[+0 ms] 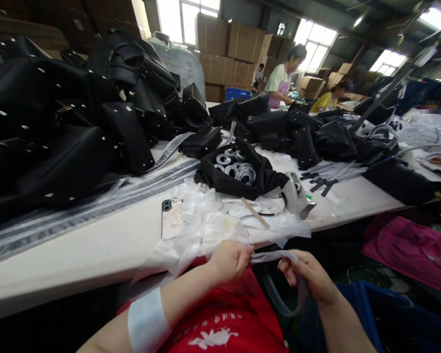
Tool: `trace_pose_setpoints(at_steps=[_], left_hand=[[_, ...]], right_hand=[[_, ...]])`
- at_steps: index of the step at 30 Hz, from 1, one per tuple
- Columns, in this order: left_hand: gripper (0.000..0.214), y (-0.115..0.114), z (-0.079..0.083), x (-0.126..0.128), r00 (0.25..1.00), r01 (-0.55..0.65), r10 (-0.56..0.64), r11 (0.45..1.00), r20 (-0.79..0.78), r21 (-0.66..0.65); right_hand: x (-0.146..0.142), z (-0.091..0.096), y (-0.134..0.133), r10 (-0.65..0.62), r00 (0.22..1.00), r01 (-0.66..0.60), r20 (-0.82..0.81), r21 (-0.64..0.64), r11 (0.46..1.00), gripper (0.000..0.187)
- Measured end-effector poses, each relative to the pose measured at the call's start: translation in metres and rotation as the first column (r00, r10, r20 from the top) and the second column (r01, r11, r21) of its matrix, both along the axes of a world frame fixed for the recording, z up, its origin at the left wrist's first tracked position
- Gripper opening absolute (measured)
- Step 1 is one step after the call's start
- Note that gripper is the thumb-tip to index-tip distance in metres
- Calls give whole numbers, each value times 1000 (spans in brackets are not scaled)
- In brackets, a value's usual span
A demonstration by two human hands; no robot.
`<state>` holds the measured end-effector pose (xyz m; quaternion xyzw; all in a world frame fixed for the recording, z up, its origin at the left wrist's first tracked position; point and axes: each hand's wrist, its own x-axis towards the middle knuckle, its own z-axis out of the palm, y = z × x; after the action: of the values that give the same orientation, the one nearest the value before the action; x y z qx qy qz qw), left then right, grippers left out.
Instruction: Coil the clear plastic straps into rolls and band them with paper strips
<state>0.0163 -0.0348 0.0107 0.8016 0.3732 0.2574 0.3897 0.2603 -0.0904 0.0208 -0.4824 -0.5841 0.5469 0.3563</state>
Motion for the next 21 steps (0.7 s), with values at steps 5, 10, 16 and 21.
trace_pose_setpoints(at_steps=[5, 10, 16, 21], left_hand=[[70, -6, 24, 9, 942, 127, 146, 675, 301, -727], [65, 7, 28, 8, 830, 260, 412, 311, 376, -914], [58, 44, 53, -23, 561, 386, 681, 288, 471, -876], [31, 65, 45, -16, 358, 14, 692, 667, 627, -745]], right_hand=[[-5, -5, 16, -54, 911, -57, 410, 252, 966, 48], [-32, -34, 6, -93, 903, 0, 419, 216, 976, 40], [-21, -58, 1, -95, 891, 58, 444, 98, 994, 39], [-52, -33, -16, 219, 916, -234, 335, 5, 972, 44]])
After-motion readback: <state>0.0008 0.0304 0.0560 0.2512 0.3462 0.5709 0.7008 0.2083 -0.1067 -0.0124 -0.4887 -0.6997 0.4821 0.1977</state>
